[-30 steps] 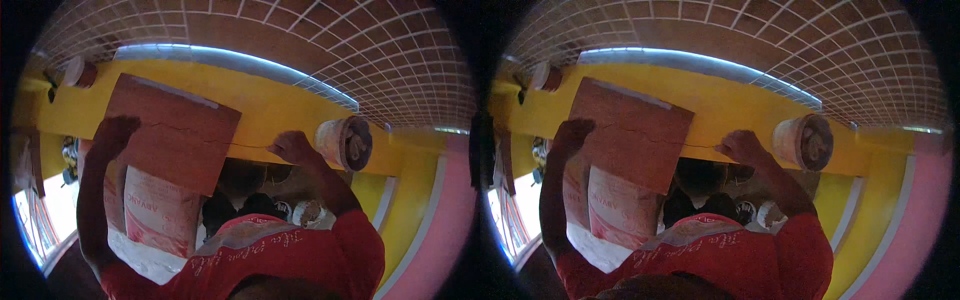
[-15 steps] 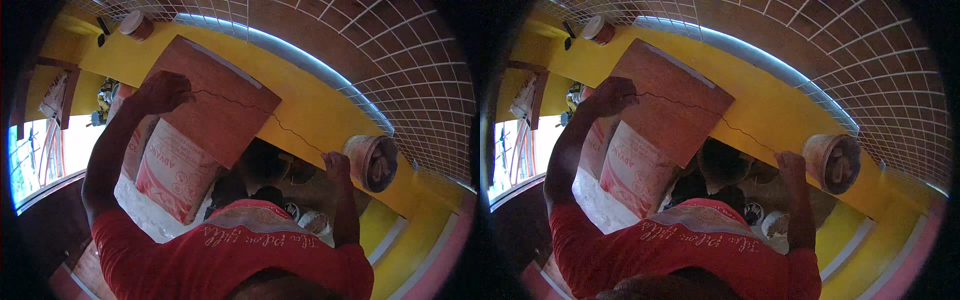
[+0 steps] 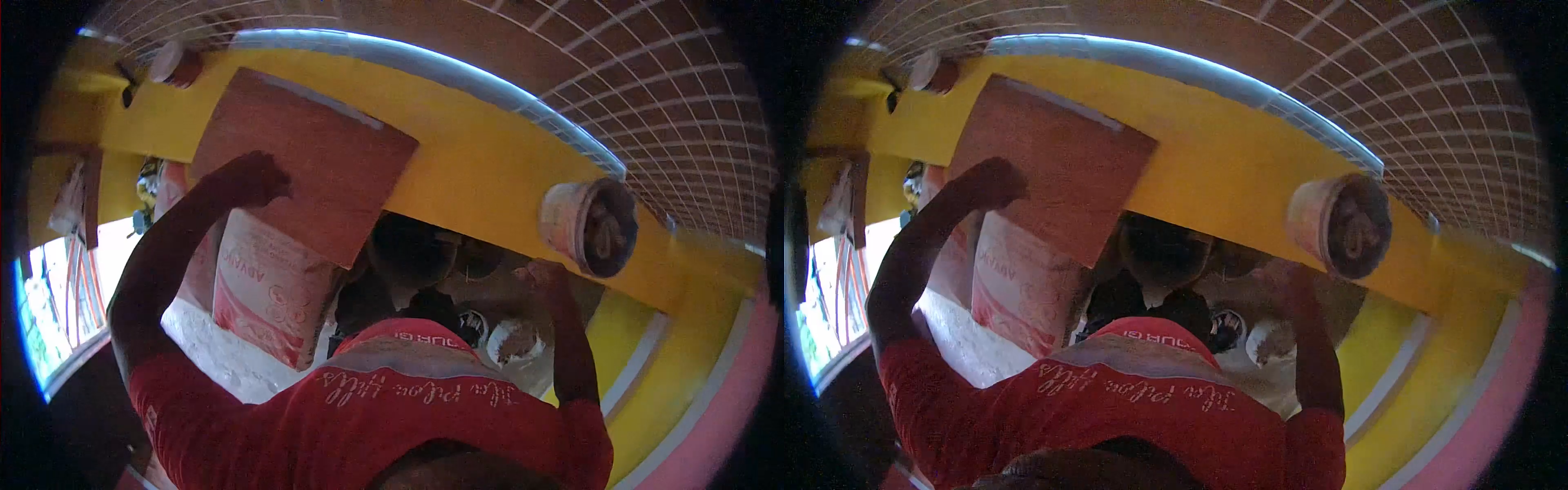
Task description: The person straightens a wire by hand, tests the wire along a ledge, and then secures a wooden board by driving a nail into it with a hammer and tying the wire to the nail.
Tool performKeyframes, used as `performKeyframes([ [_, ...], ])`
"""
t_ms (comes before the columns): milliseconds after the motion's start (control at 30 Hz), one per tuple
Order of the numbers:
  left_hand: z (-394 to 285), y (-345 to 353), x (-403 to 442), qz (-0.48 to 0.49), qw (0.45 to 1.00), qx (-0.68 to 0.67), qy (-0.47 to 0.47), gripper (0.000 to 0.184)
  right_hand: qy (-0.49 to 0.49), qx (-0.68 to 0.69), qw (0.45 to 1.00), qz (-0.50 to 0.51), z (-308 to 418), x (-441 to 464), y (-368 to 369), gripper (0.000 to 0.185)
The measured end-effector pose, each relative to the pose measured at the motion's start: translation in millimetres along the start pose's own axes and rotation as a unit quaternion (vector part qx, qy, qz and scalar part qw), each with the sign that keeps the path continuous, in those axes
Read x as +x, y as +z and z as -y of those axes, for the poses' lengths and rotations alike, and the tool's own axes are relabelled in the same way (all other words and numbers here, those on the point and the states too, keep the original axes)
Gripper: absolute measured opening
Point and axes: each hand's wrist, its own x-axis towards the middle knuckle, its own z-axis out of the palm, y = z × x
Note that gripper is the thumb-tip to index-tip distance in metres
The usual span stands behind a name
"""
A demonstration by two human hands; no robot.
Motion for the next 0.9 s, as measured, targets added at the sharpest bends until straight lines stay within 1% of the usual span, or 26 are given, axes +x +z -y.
performKeyframes([
  [67, 2.2, 14.8, 0.9, 0.004, 1.000, -0.028, 0.008, 0.019, -0.021, 0.046, 0.998, -0.041, 12.4, -1.9, -1.6, 0.033],
  [100, 2.9, 14.2, 2.0, 0.006, 0.999, -0.041, 0.008, 0.018, -0.028, 0.063, 0.997, -0.044, 11.6, -4.7, 1.0, 0.033],
  [133, 4.4, 12.5, 3.5, -0.001, 0.998, -0.053, -0.026, 0.019, -0.035, 0.080, 0.995, -0.048, 10.9, -7.9, 3.6, 0.034],
  [200, 6.6, 5.8, 1.1, -0.015, 0.991, -0.080, -0.104, 0.020, -0.043, 0.107, 0.993, -0.016, 2.7, -11.4, 16.4, 0.033],
  [300, 19.2, -0.5, 0.9, -0.167, 0.980, -0.025, -0.104, 0.023, -0.015, 0.146, 0.989, -0.002, 8.1, -12.8, 19.1, 0.030],
  [400, 20.8, -15.4, -8.2, -0.253, 0.962, 0.078, 0.060, 0.019, -0.003, 0.098, 0.993, -0.067, 5.2, -13.4, 27.2, 0.029],
  [433, 11.2, -31.6, -8.9, -0.181, 0.981, -0.070, -0.007, 0.018, -0.001, 0.100, 0.991, -0.085, 4.0, -12.9, 25.1, 0.031],
  [467, -2.9, -49.8, -9.3, -0.102, 0.968, -0.217, -0.074, 0.018, 0.001, 0.101, 0.990, -0.102, 2.5, -12.1, 22.0, 0.033],
  [500, -16.0, -64.7, -9.9, -0.018, 0.924, -0.356, -0.139, 0.019, 0.003, 0.103, 0.988, -0.118, 0.5, -12.5, 19.8, 0.035],
  [567, -33.2, -79.9, -12.3, -0.025, 0.920, -0.356, -0.164, 0.019, 0.056, 0.110, 0.989, -0.085, -9.0, -17.4, 29.5, 0.034],
  [600, -35.1, -79.9, -10.5, -0.044, 0.923, -0.343, -0.168, 0.019, 0.083, 0.114, 0.988, -0.068, -11.5, -19.8, 32.7, 0.034],
  [633, -36.8, -79.9, -8.8, -0.062, 0.926, -0.329, -0.173, 0.019, 0.069, 0.120, 0.986, -0.088, -12.6, -21.1, 36.1, 0.031],
  [700, -25.1, -62.6, -6.4, -0.133, 0.937, -0.275, -0.168, 0.018, 0.038, 0.131, 0.982, -0.128, -9.7, -19.1, 41.7, 0.028],
  [800, -10.2, -45.6, -6.6, -0.051, 0.928, -0.329, -0.167, 0.017, 0.008, 0.152, 0.973, -0.175, 0.0, -16.2, 36.9, 0.030],
  [900, -11.2, -34.0, -4.2, -0.022, 0.932, -0.342, -0.122, 0.018, 0.041, 0.096, 0.987, -0.122, -0.7, -22.4, 23.1, 0.034],
])
